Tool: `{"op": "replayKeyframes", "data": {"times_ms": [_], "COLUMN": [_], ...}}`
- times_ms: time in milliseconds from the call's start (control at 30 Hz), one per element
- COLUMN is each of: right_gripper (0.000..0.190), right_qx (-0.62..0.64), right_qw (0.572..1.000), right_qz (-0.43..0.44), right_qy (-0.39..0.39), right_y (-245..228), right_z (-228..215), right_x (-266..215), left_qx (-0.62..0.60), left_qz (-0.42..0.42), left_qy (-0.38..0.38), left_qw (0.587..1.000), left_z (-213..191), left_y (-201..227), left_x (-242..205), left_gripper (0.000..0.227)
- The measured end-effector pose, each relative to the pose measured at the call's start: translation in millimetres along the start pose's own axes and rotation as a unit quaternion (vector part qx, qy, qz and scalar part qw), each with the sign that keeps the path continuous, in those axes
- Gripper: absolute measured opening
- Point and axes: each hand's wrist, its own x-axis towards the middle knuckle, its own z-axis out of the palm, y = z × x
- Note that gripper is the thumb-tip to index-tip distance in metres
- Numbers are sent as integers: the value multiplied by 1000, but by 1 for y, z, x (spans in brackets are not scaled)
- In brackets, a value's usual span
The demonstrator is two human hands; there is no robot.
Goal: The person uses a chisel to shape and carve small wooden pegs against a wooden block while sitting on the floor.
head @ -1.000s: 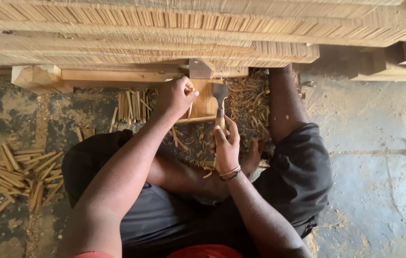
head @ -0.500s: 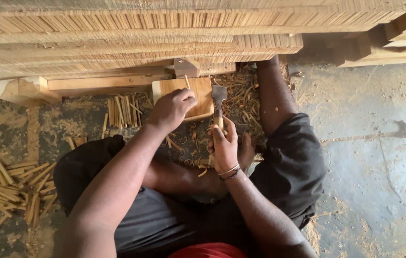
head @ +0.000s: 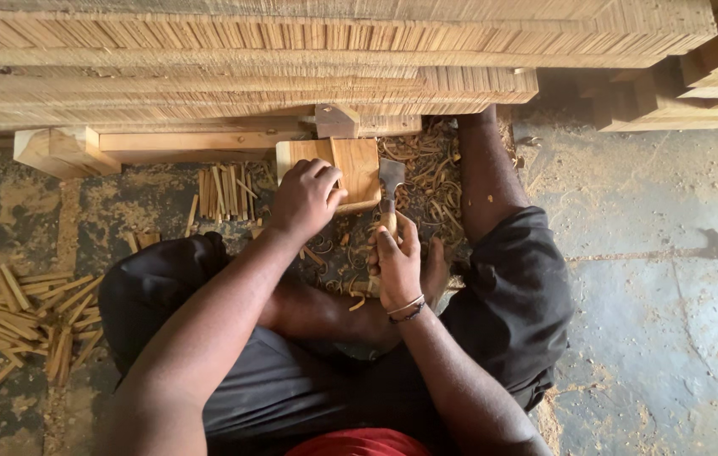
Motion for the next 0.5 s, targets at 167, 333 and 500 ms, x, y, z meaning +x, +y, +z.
{"op": "replayKeyframes", "data": {"times_ms": [167,333,500], "right_gripper": [39,41,42], "right_qx": [1,18,56], "right_qw": [1000,999,995], "right_qz": [1,-10,38], "right_qy": [-10,-48,-78], "right_y": [-1,5,14], "right_z": [-2,-4,-4], "right_x": [-10,-19,-22], "left_qx": [10,11,12], "left_qz": [1,4,-4], "left_qy": [-9,5,-11], "left_qw": [1000,1000,1000], "left_z": [5,4,4], "left_y": [2,1,2], "left_x": [-1,-4,-1], "left_gripper": [19,19,22]}}
